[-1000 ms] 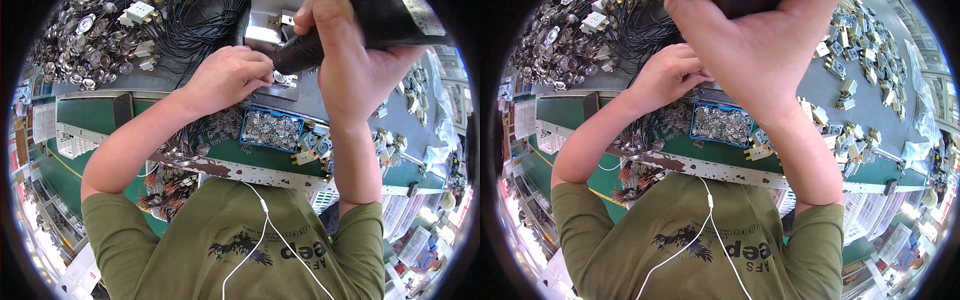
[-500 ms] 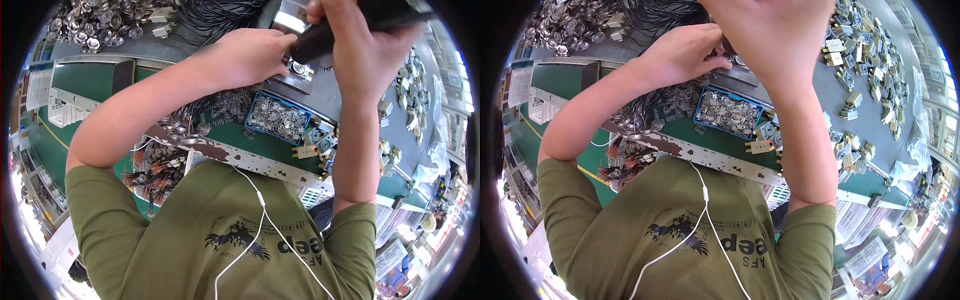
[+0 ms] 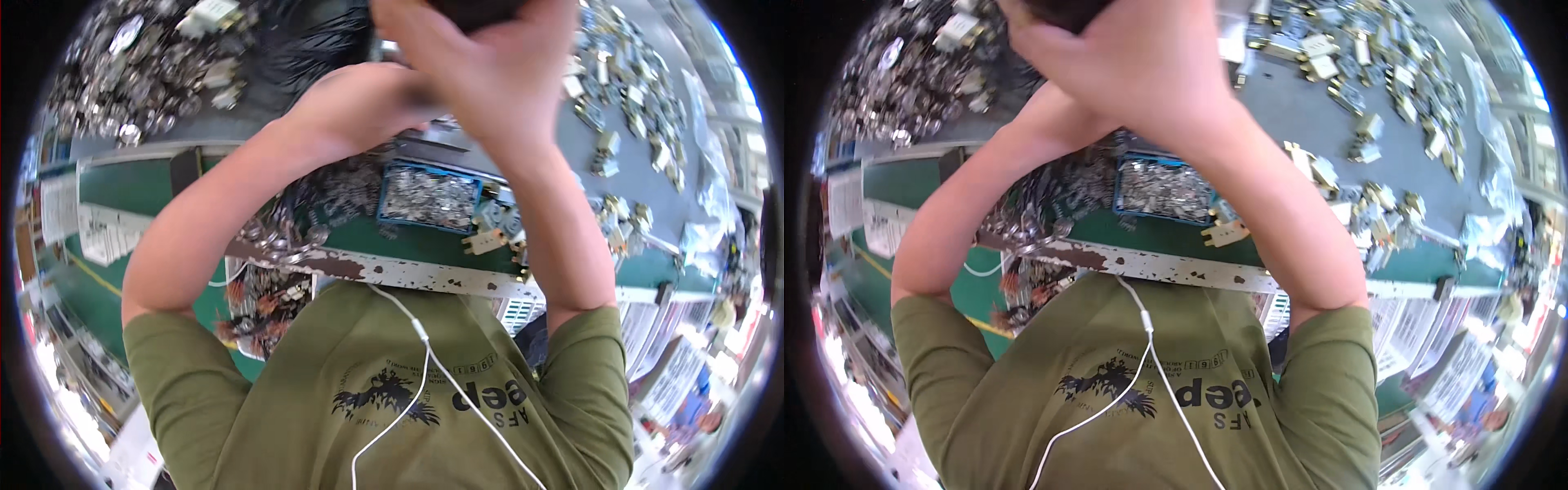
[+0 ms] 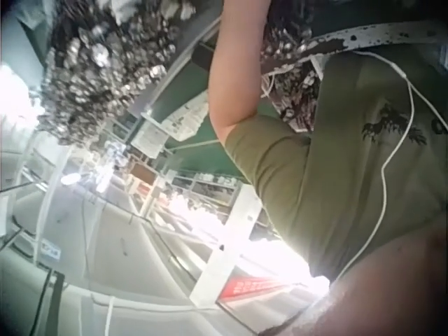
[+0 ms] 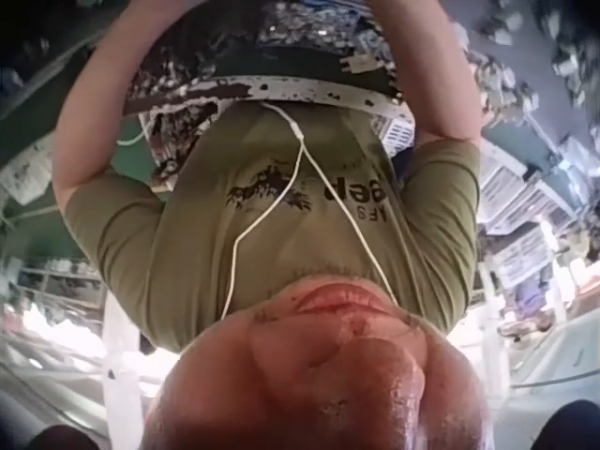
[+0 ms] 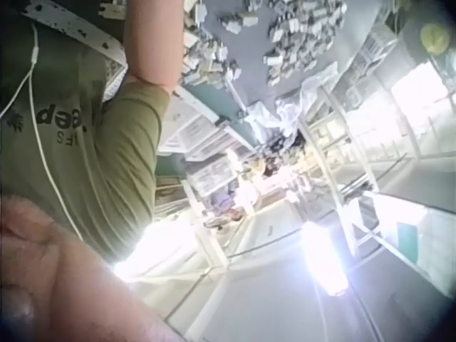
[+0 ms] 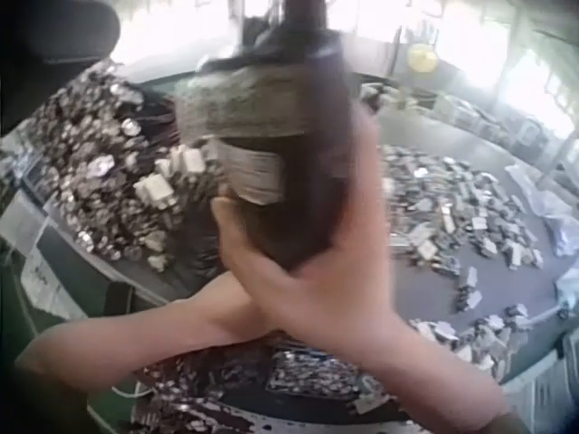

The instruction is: The person is at a workbench assembling small electronic components, connecting wires, and using an electric screwdriver to secure parts.

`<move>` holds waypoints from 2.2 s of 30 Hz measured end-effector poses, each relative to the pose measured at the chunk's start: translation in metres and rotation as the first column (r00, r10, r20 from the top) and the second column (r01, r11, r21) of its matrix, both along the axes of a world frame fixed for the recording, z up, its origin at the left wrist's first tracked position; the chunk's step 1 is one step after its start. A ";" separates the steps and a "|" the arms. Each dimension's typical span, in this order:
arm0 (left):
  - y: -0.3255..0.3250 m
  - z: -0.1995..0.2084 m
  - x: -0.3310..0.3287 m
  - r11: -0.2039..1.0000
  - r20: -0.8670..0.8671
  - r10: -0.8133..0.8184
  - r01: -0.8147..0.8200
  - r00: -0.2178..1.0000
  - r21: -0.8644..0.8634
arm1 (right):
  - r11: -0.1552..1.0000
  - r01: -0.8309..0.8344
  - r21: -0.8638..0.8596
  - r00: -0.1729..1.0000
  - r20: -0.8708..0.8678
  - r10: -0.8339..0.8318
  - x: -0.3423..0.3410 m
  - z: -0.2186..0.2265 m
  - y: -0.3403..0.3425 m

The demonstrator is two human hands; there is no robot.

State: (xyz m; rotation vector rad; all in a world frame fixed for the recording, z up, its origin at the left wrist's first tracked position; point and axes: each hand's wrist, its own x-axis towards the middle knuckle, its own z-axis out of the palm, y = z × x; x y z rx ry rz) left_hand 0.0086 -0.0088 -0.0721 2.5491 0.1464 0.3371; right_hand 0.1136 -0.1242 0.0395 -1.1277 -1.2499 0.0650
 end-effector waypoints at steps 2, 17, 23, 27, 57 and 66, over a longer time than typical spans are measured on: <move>-0.005 0.007 0.000 0.999 0.021 -0.025 0.026 0.999 -0.039 | 0.929 0.066 0.365 0.936 -0.346 0.070 -0.015 -0.002 0.009; -0.019 0.050 -0.019 0.878 0.044 -0.273 0.230 0.961 0.420 | 0.767 0.505 0.396 0.661 0.394 -0.638 0.115 0.002 -0.076; 0.082 0.122 -0.014 0.674 0.466 0.153 -0.437 0.871 0.596 | 0.049 0.886 -0.462 0.458 0.851 -0.258 0.182 -0.060 -0.206; 0.119 0.113 0.013 0.596 0.450 0.128 -0.431 0.884 0.677 | -0.042 0.801 -0.597 0.582 0.793 -0.182 0.192 -0.087 -0.211; 0.023 0.099 -0.034 0.994 0.013 0.112 -0.112 0.994 -0.008 | 0.843 0.270 -0.466 0.835 0.549 0.036 0.043 -0.075 -0.090; 0.020 0.107 -0.060 0.987 0.021 0.127 -0.124 0.992 -0.100 | 0.815 0.311 -0.490 0.762 0.641 0.094 0.037 -0.072 -0.095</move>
